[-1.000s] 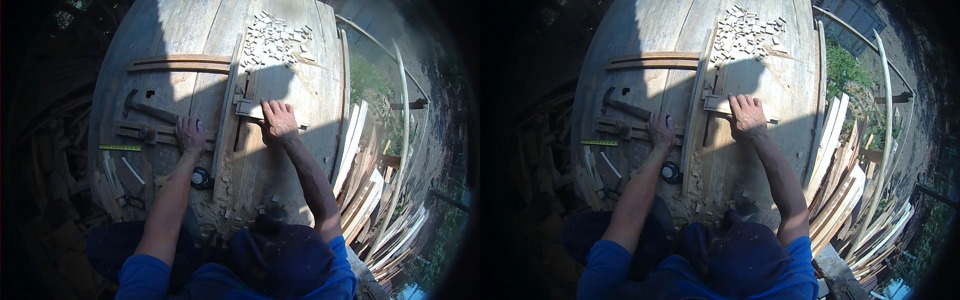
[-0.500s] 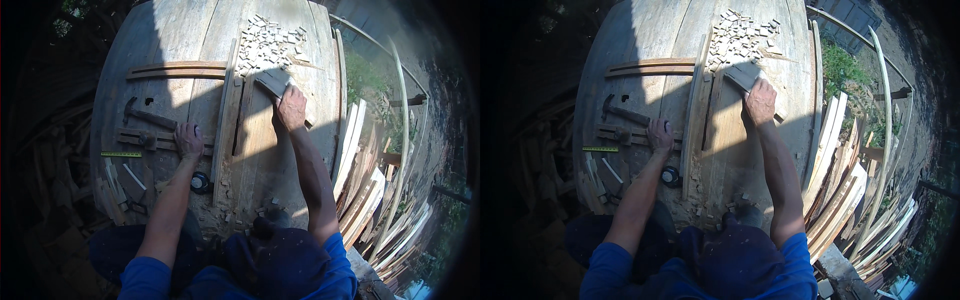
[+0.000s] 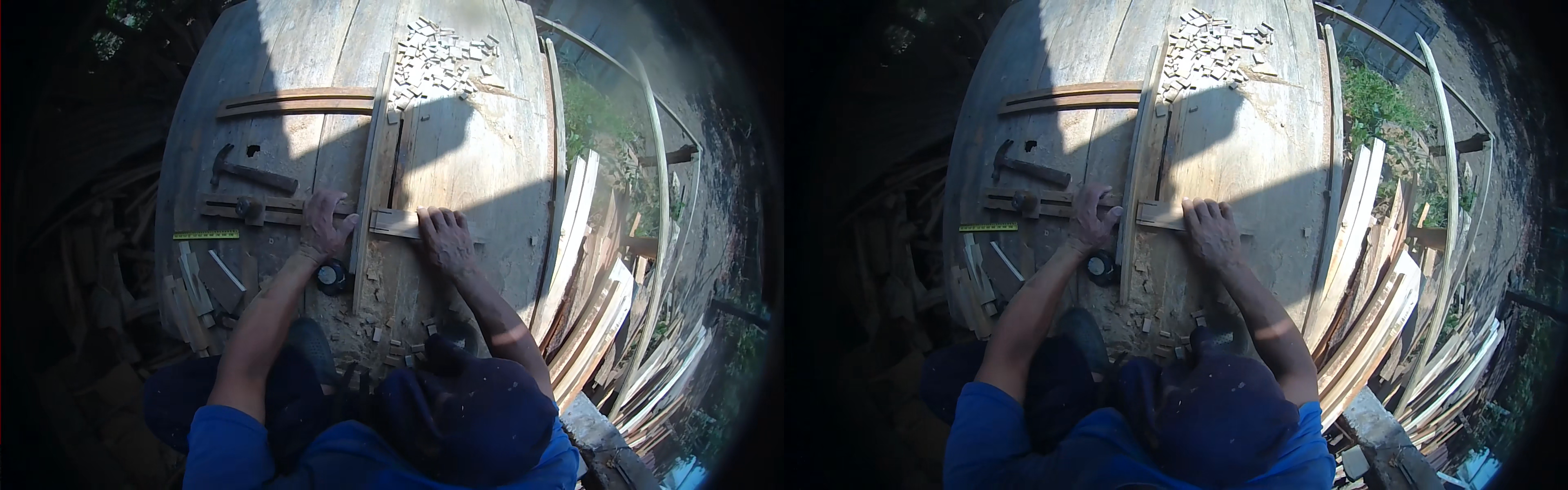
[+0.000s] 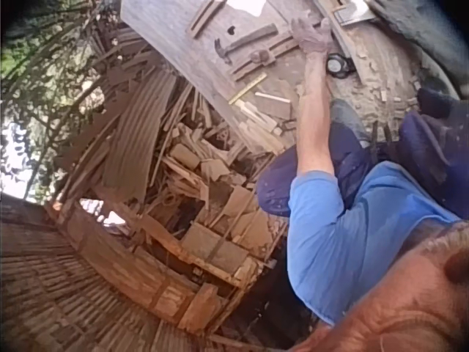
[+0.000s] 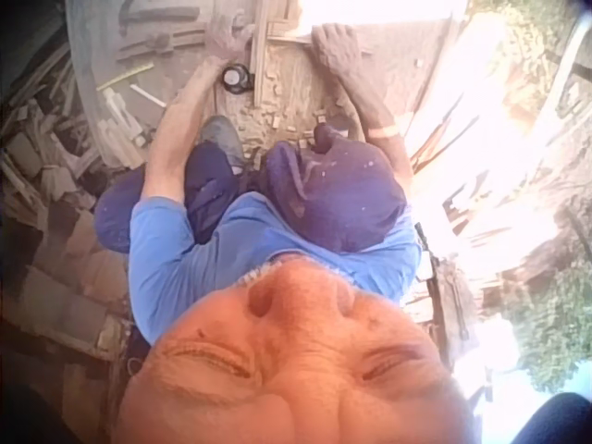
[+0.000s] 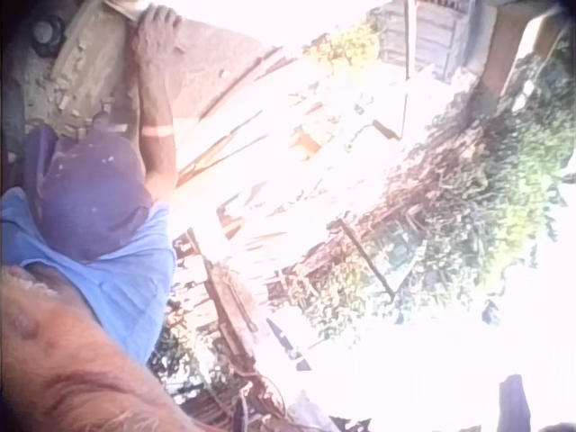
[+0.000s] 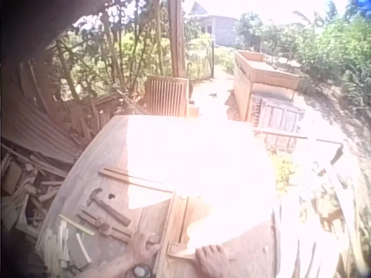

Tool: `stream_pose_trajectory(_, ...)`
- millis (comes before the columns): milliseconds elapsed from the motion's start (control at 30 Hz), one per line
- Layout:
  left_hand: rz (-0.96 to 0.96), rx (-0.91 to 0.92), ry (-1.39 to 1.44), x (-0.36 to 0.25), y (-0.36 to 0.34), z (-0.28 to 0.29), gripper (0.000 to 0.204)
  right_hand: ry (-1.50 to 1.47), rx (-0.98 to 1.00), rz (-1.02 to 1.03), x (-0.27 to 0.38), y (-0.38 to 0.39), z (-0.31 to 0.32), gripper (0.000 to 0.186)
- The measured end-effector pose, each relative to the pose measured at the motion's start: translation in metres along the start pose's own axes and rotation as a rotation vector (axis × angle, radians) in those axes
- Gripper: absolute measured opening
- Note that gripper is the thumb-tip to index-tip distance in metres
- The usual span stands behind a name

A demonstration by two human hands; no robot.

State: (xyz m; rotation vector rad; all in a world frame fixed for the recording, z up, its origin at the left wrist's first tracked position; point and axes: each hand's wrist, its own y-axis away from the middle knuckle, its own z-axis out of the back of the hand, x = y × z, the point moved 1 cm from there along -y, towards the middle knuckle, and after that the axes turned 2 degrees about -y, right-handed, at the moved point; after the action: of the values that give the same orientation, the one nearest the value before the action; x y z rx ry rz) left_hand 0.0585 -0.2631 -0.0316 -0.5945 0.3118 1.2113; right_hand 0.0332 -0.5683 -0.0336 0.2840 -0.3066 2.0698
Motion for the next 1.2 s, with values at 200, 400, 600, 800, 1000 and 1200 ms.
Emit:
stream_pose_trajectory(200, -0.071, 0.233, -0.144, -0.048, -0.012, 0.004, 0.064, -0.032, -0.078, 0.032, -0.002, -0.008, -0.008, 0.057)
stream_pose_trajectory(400, -0.046, 0.241, -0.287, -0.058, -0.019, -0.006, 0.042, 0.039, -0.163, 0.096, -0.014, -0.013, -0.020, 0.058)
stream_pose_trajectory(600, -0.147, 0.201, -0.364, -0.063, -0.030, -0.016, 0.027, -0.018, -0.094, 0.024, -0.017, -0.029, -0.015, 0.061)
stream_pose_trajectory(800, -0.085, 0.243, -0.356, -0.058, -0.044, -0.029, 0.021, -0.031, -0.101, -0.021, -0.024, -0.052, 0.000, 0.071)
stream_pose_trajectory(1000, -0.086, 0.264, -0.351, -0.058, -0.053, -0.029, 0.021, -0.058, -0.122, 0.001, -0.030, -0.057, 0.000, 0.069)
stream_pose_trajectory(1200, -0.054, 0.297, -0.347, -0.059, -0.060, -0.028, 0.025, -0.050, -0.176, 0.032, -0.036, -0.063, -0.004, 0.071)
